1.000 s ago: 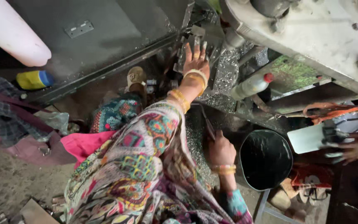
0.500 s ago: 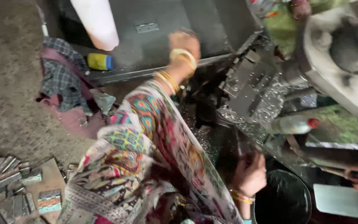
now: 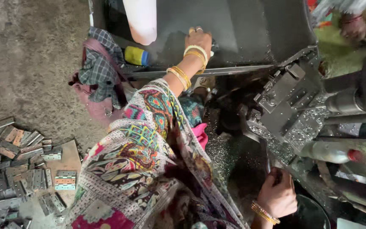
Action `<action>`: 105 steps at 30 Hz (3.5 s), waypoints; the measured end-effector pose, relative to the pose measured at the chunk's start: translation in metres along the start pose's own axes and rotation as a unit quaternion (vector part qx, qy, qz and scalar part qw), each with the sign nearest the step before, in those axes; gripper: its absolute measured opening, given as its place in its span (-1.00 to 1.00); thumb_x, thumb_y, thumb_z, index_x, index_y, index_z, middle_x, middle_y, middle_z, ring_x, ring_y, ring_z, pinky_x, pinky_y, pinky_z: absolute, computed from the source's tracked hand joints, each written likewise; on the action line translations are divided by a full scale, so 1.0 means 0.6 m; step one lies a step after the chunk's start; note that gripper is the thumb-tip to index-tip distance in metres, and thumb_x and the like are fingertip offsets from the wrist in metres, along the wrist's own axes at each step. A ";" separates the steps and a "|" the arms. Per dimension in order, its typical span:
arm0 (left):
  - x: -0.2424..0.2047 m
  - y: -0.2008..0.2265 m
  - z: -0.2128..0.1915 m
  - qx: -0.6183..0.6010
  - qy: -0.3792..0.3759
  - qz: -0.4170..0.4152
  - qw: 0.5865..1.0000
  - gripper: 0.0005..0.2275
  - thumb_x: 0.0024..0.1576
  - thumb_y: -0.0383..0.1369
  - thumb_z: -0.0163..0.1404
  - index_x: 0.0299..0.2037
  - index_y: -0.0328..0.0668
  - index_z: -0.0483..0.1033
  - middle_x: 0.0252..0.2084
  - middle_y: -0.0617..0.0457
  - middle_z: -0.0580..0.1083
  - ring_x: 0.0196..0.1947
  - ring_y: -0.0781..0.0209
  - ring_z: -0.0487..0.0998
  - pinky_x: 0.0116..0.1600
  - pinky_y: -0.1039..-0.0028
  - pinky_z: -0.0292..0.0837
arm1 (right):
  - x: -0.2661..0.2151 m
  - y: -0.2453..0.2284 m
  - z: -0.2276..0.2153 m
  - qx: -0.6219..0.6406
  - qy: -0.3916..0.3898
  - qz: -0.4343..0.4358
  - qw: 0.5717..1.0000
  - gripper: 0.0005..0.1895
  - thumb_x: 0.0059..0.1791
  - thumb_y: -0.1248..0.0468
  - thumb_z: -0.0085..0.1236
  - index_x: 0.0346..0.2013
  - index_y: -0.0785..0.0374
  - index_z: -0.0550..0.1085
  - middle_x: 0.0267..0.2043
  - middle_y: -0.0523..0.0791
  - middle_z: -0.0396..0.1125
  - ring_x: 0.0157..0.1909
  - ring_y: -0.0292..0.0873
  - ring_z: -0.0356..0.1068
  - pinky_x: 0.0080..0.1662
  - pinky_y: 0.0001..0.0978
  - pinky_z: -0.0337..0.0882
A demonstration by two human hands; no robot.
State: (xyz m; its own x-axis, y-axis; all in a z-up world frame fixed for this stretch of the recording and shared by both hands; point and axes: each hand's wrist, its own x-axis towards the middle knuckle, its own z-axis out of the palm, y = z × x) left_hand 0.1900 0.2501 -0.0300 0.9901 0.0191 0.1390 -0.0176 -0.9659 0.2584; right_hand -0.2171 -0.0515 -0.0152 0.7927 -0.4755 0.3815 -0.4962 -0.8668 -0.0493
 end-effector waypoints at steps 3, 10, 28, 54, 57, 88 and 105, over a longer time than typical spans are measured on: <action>0.017 0.013 0.014 -0.045 -0.086 -0.002 0.995 -0.55 -0.05 -0.34 0.27 0.08 -0.16 0.53 0.05 -0.22 0.52 0.15 -0.16 0.50 0.23 0.11 0.36 | -0.011 0.007 -0.011 -0.027 -0.002 -0.013 1.000 -0.78 0.06 -0.01 0.21 -0.10 -0.03 0.57 -0.18 -0.13 0.50 -0.34 0.08 0.47 -0.36 -0.06 0.38; 0.058 -0.016 0.032 -0.179 -0.200 -0.144 0.952 -0.51 0.00 -0.32 0.27 0.15 -0.28 0.49 0.15 -0.28 0.51 0.21 -0.14 0.52 0.27 0.22 0.46 | -0.006 -0.009 -0.013 -0.011 -0.020 0.014 1.000 -0.78 0.08 -0.04 0.18 -0.15 -0.03 0.57 -0.22 -0.10 0.50 -0.37 0.11 0.47 -0.36 -0.04 0.39; 0.029 -0.044 0.054 -0.033 -0.168 -0.120 0.978 -0.59 0.06 -0.06 0.26 -0.10 -0.26 0.63 0.01 -0.22 0.55 0.11 -0.10 0.55 0.36 0.16 0.18 | -0.021 -0.017 -0.015 0.044 -0.031 0.026 0.998 -0.73 0.05 0.00 0.14 -0.11 0.09 0.51 -0.19 -0.01 0.51 -0.31 0.19 0.49 -0.32 0.05 0.41; -0.295 0.404 0.011 0.053 -0.100 0.343 0.932 -0.60 0.26 -0.35 -0.21 0.29 -0.24 0.39 0.49 0.01 0.15 0.52 -0.04 -0.01 0.52 0.00 -0.32 | -0.016 0.000 0.010 0.059 -0.195 0.004 0.979 -0.58 -0.06 0.06 0.15 0.04 0.14 0.41 -0.37 0.06 0.48 -0.31 0.23 0.49 -0.26 0.13 0.44; -0.293 0.402 0.008 0.070 -0.152 0.329 0.929 -0.61 0.28 -0.30 -0.21 0.30 -0.09 0.39 0.52 0.10 0.13 0.54 -0.03 -0.04 0.52 -0.09 -0.39 | -0.030 0.010 0.027 0.053 -0.208 0.010 0.977 -0.59 -0.05 0.06 0.15 0.02 0.15 0.40 -0.39 0.07 0.48 -0.31 0.22 0.49 -0.26 0.12 0.45; -0.261 0.420 0.040 0.082 -0.114 0.342 0.929 -0.52 0.26 -0.41 -0.32 0.44 -0.06 0.16 0.54 0.13 0.04 0.55 -0.05 -0.16 0.47 -0.21 -0.55 | -0.090 0.073 0.158 0.114 -0.247 0.059 0.961 -0.66 0.05 -0.08 0.06 -0.27 0.13 0.41 -0.33 0.10 0.47 -0.30 0.25 0.48 -0.30 0.16 0.46; -0.262 0.411 0.017 0.103 -0.115 0.329 0.932 -0.53 0.25 -0.41 -0.34 0.40 -0.16 0.24 0.57 0.09 0.01 0.58 -0.03 -0.19 0.47 -0.22 -0.60 | -0.132 0.041 0.224 0.254 -0.210 0.066 0.942 -0.64 -0.01 0.00 0.16 -0.15 0.22 0.44 -0.31 0.16 0.43 -0.23 0.34 0.41 -0.25 0.17 0.39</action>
State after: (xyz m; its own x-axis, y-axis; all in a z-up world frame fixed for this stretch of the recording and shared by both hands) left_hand 0.0315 0.0060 0.0022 0.7790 -0.6269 -0.0123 -0.6270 -0.7791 -0.0030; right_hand -0.2449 -0.0555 -0.1705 0.8596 -0.5083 -0.0522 -0.4503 -0.7054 -0.5474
